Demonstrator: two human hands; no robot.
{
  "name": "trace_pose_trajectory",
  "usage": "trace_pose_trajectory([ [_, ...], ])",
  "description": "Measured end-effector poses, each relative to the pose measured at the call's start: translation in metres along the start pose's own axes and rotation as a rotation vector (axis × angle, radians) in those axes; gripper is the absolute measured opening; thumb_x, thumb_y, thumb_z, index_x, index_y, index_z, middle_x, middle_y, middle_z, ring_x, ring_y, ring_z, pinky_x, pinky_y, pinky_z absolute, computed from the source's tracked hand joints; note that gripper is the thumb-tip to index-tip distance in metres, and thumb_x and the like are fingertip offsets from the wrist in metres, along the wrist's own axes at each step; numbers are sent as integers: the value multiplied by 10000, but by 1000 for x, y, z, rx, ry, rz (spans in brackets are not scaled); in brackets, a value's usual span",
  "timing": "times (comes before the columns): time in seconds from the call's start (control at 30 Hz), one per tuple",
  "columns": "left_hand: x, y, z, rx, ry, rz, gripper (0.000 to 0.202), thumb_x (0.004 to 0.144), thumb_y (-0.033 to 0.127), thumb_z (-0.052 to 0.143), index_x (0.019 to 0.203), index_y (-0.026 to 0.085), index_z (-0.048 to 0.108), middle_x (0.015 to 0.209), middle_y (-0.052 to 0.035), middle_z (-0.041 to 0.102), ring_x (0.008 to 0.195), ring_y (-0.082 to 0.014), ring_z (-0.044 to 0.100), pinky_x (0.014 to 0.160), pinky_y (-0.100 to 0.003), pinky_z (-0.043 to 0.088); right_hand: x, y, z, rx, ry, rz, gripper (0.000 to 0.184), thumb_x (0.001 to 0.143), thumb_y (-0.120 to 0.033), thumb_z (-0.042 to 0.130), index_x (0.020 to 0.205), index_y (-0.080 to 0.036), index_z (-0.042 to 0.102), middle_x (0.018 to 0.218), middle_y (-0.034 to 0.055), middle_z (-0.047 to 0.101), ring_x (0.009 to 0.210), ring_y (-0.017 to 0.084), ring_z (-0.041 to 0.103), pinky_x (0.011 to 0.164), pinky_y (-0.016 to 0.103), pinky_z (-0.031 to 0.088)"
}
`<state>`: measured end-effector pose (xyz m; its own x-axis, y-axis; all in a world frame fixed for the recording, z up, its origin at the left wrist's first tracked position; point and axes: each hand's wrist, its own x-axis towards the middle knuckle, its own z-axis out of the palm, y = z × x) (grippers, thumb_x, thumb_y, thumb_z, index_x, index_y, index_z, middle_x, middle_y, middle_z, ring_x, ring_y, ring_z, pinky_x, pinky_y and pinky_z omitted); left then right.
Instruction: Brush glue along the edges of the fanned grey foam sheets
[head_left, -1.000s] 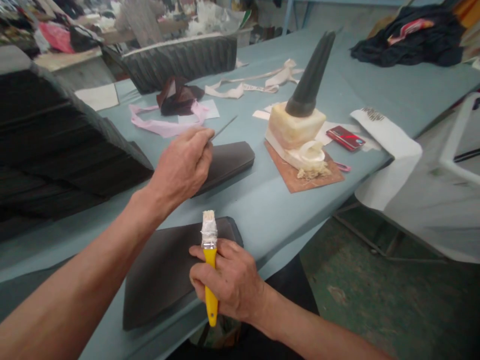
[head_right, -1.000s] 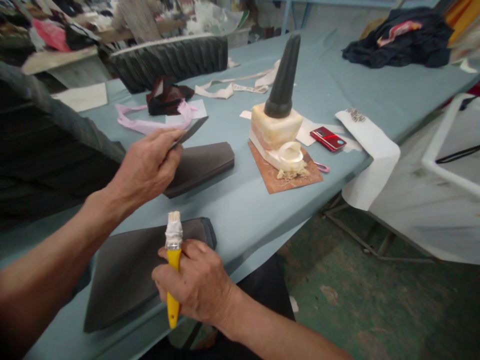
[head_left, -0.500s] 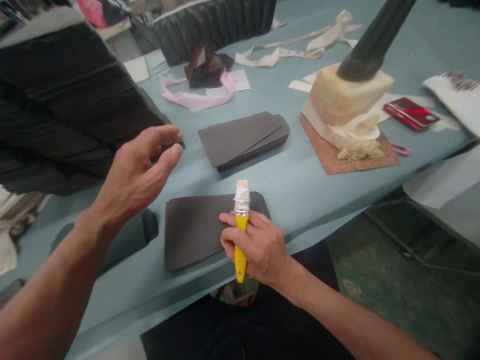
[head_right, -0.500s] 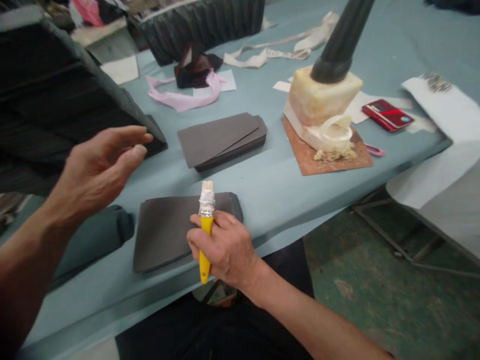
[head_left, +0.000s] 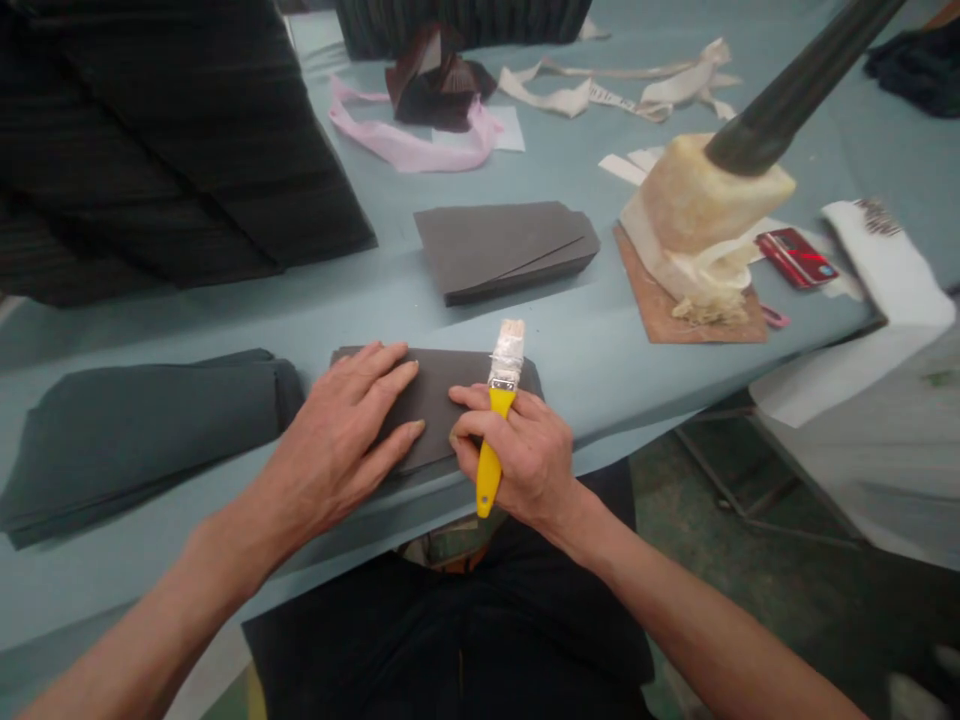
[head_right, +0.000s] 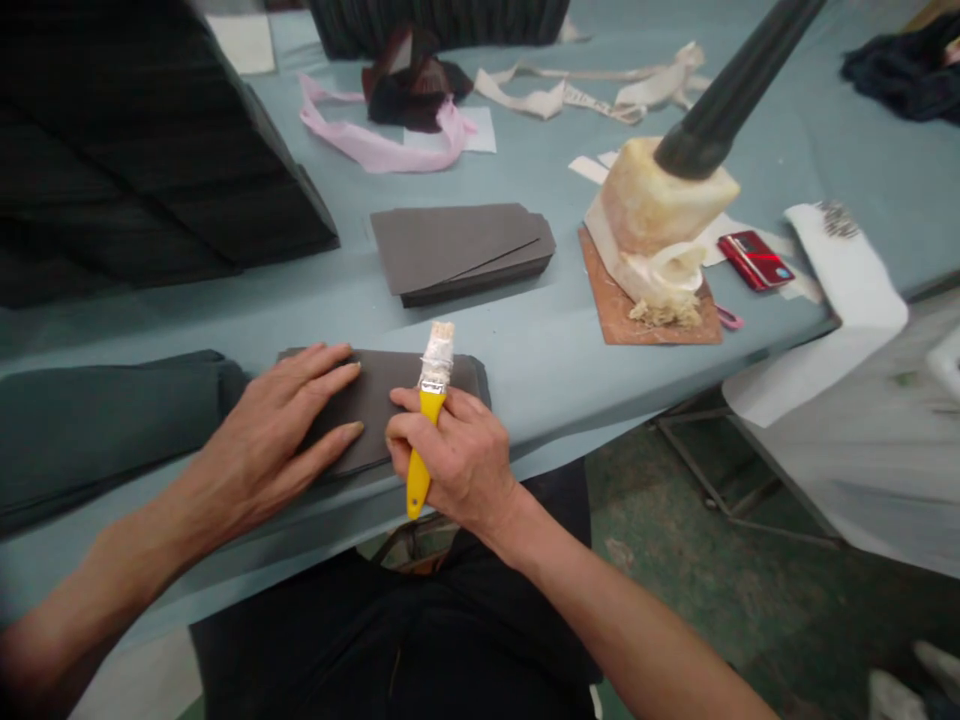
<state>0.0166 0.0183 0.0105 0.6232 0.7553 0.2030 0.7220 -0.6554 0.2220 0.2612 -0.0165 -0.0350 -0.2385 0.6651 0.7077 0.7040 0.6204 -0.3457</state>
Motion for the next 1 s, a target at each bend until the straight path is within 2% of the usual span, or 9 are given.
trace_pose_trajectory([
  [0.13, -4, -5, 12, -1, -42, -30, 566, 1142, 489, 421, 1626, 204, 482, 1760, -177, 483, 1650, -407, 442, 1336, -702, 414, -1, 1, 0, 11, -12, 8, 122, 1005, -152, 687, 1009, -273, 672, 1235, 36, 876, 1076, 235, 848, 975, 399, 678],
  [0.3, -4, -3, 18, 13, -34, -40, 601, 1153, 490, 355, 1634, 154, 483, 1762, -198, 473, 1662, -428, 413, 1341, -691, 404, -2, 2, 0, 4, -18, 3, 145, 988, -145, 716, 1022, -270, 650, 1229, 48, 875, 1087, 249, 849, 979, 399, 680],
  [0.47, -1, 1, 19, -6, -68, -80, 601, 1141, 487, 380, 1621, 152, 517, 1763, -197, 473, 1673, -420, 396, 1352, -688, 386, -7, 6, 2, 56, -37, 21, 161, 970, -141, 723, 1062, -266, 686, 1255, 66, 867, 1139, 257, 836, 1018, 433, 671],
  [0.6, 1, 1, 20, -6, -71, -89, 619, 1135, 475, 374, 1632, 132, 509, 1756, -216, 475, 1672, -433, 393, 1349, -706, 378, -7, 6, 3, 53, -28, 40, 105, 978, -170, 714, 1018, -266, 696, 1235, 72, 871, 1138, 254, 842, 1028, 435, 679],
  [0.8, 3, -2, 24, 3, -28, -71, 632, 1126, 509, 375, 1605, 133, 545, 1736, -220, 503, 1644, -453, 431, 1337, -720, 386, 3, 13, -17, 81, 18, 8, 77, 1036, -183, 635, 1014, -256, 636, 1121, 70, 882, 1053, 202, 870, 923, 341, 700],
  [1.0, 5, -4, 21, 2, -25, -57, 636, 1120, 522, 324, 1585, 156, 556, 1725, -207, 520, 1645, -446, 433, 1348, -713, 358, -8, 30, -38, 35, 141, 68, 103, 1023, -174, 689, 1046, -249, 622, 1143, 113, 879, 1055, 219, 871, 920, 361, 694],
])
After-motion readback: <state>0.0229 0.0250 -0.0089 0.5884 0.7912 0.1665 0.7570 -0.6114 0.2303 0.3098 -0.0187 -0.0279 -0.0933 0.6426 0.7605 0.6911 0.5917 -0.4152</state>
